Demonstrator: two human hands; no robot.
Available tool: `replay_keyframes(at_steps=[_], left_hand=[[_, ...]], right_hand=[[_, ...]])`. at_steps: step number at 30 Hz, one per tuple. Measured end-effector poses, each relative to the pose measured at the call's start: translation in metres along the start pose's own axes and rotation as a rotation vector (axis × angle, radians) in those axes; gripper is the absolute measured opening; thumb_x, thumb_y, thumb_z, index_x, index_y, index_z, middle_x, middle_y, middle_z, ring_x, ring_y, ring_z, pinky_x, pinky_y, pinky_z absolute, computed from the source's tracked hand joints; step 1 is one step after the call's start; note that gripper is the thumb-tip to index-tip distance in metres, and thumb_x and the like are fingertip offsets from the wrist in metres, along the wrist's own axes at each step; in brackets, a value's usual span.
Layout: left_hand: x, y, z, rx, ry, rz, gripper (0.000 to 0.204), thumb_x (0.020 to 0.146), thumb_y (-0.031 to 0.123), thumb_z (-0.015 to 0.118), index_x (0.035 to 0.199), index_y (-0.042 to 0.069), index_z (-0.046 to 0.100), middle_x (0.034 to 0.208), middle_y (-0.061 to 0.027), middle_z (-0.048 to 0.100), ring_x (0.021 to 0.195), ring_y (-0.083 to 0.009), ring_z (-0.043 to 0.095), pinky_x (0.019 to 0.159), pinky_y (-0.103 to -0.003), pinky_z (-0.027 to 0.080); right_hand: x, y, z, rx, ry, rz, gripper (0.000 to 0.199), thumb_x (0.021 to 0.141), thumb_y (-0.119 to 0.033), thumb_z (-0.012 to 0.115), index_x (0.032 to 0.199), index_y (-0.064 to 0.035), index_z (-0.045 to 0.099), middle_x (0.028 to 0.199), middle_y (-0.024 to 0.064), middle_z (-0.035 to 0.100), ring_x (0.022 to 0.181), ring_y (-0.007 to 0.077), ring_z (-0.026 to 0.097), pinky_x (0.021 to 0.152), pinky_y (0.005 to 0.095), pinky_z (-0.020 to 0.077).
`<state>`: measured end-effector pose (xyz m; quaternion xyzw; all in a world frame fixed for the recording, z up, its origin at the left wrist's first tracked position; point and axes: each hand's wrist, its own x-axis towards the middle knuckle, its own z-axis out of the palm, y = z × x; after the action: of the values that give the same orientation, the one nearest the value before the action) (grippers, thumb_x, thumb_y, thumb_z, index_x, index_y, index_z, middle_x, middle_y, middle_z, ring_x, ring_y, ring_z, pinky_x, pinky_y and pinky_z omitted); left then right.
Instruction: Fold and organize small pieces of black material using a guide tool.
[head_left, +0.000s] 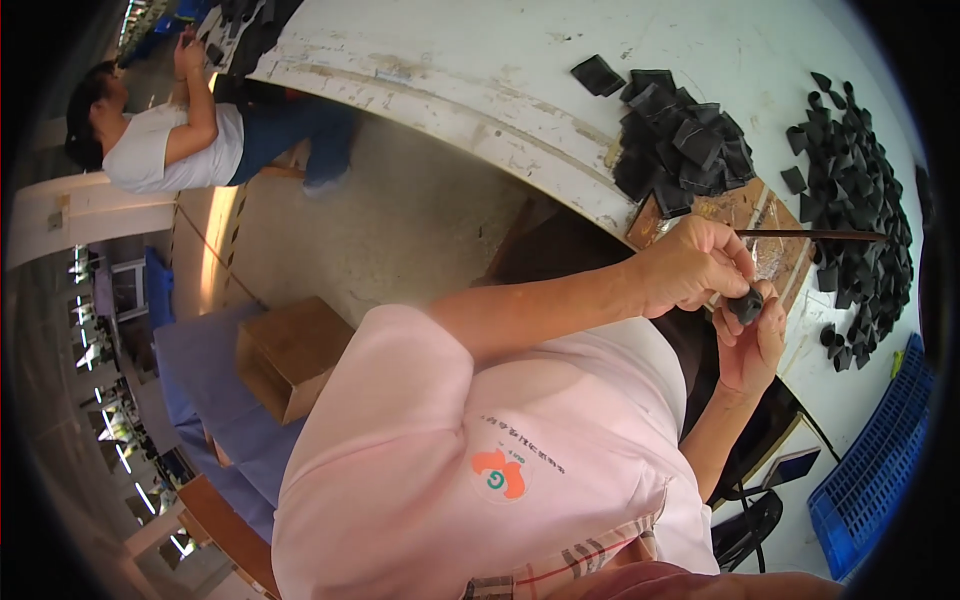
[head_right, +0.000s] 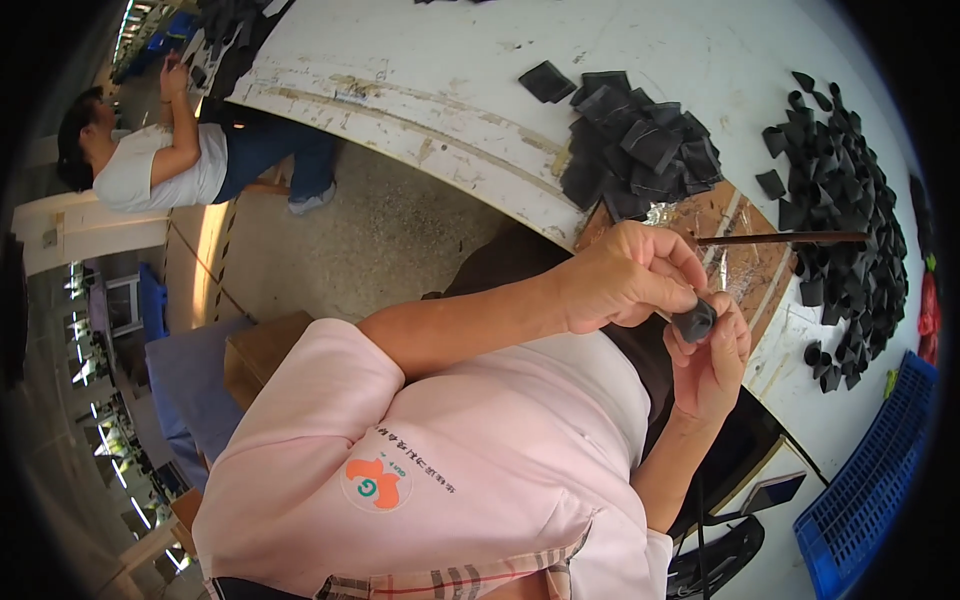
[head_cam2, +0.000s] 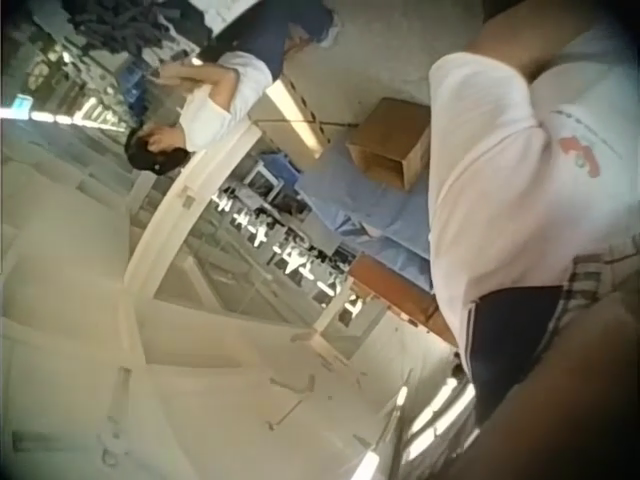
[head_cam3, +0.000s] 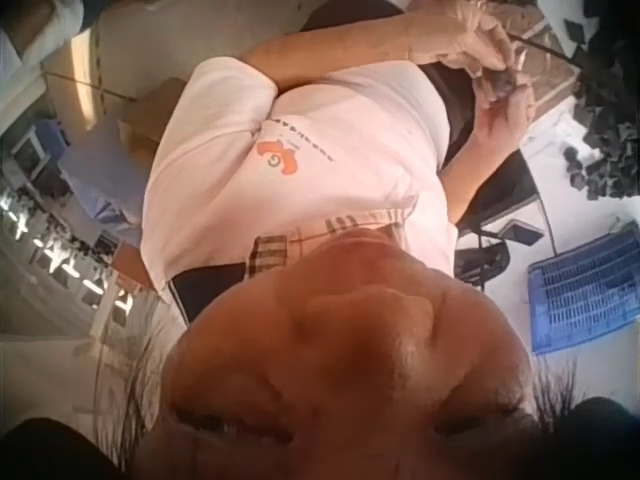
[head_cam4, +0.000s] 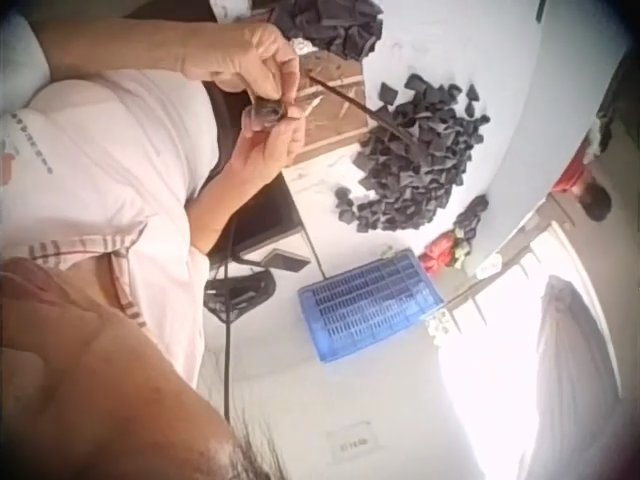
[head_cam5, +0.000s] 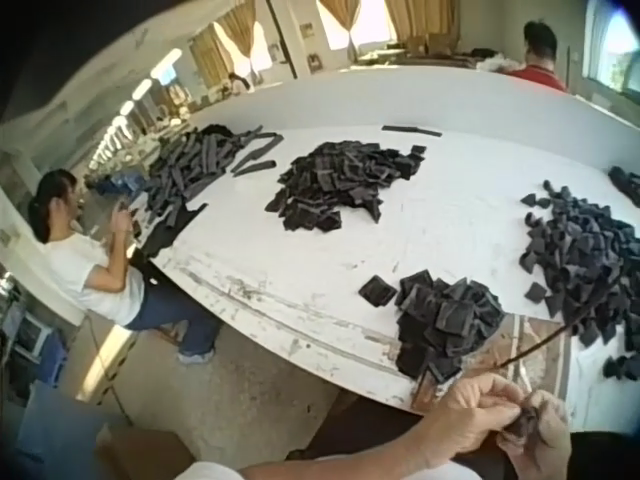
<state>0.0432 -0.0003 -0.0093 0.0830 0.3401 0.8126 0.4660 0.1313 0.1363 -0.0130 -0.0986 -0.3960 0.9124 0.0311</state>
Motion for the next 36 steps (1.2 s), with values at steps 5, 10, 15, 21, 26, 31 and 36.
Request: replay_keyframes(at_steps=[5,10,15,21,26,31,36], left_hand=[[0.014,0.021,0.016,-0.421,-0.088,-0.176,0.011,0.081,0.001,0.051,0.092,0.004,0.055,0.072,-0.0032,0.057,0.039,-0.0023,0.034,0.034,-0.017,0.025],[0.041,0.064,0.062,-0.491,-0.292,-0.033,0.02,0.087,0.005,0.041,0.102,0.003,0.054,0.073,-0.0058,0.058,0.037,-0.0042,0.029,0.035,-0.017,0.024],[0.069,0.059,0.047,-0.495,-0.144,-0.102,0.013,0.085,0.002,0.045,0.095,0.004,0.054,0.067,-0.0035,0.052,0.038,-0.0043,0.03,0.036,-0.018,0.024],[0.062,0.055,0.04,-0.544,-0.166,-0.105,0.016,0.086,0.002,0.043,0.097,0.002,0.055,0.076,-0.0063,0.056,0.036,-0.0037,0.028,0.035,-0.017,0.022],[0.058,0.052,0.038,-0.16,-0.096,0.112,0.017,0.085,0.003,0.048,0.102,0.002,0.052,0.075,-0.0056,0.056,0.039,-0.0031,0.031,0.035,-0.017,0.024],[0.055,0.05,0.057,0.506,0.088,0.466,0.023,0.083,0.005,0.053,0.105,-0.001,0.049,0.081,-0.0081,0.058,0.058,-0.0106,0.051,0.051,-0.018,0.039],[0.067,0.061,0.057,0.967,-0.082,0.921,0.023,0.079,0.001,0.057,0.101,0.001,0.056,0.085,-0.0072,0.06,0.072,-0.0158,0.056,0.066,-0.023,0.044]], right_hand=[[0.005,-0.034,0.03,-0.256,0.089,-0.072,0.016,0.084,-0.019,0.055,0.078,-0.005,0.05,0.066,-0.0013,0.045,0.053,0.0042,0.037,0.044,0.0168,0.0272],[0.03,-0.102,0.065,-0.554,0.182,-0.354,0.022,0.084,-0.022,0.056,0.068,-0.0063,0.053,0.056,-0.0066,0.04,0.049,0.0007,0.032,0.043,0.0161,0.0217],[0.061,-0.097,0.032,-0.341,0.071,-0.146,0.025,0.085,-0.025,0.055,0.07,-0.0052,0.054,0.057,-0.0057,0.041,0.05,0.0013,0.033,0.043,0.0155,0.0237],[0.062,-0.093,0.026,-0.335,-0.058,-0.103,0.023,0.084,-0.025,0.057,0.078,-0.0033,0.055,0.06,-0.0045,0.042,0.05,0.0012,0.033,0.042,0.0137,0.0252],[0.068,-0.087,0.019,-0.386,-0.134,-0.158,0.026,0.084,-0.028,0.056,0.075,-0.0037,0.054,0.06,-0.0048,0.042,0.051,0.0011,0.035,0.042,0.0144,0.0268],[0.064,-0.084,0.017,-0.649,0.062,-0.256,0.031,0.085,-0.03,0.055,0.068,-0.0041,0.051,0.055,-0.0043,0.041,0.051,0.0037,0.038,0.045,0.0183,0.0318],[0.048,-0.081,0.031,-0.908,0.269,-0.679,0.028,0.08,-0.028,0.062,0.08,-0.0012,0.054,0.064,0.001,0.048,0.051,0.0088,0.044,0.046,0.0207,0.0359]])
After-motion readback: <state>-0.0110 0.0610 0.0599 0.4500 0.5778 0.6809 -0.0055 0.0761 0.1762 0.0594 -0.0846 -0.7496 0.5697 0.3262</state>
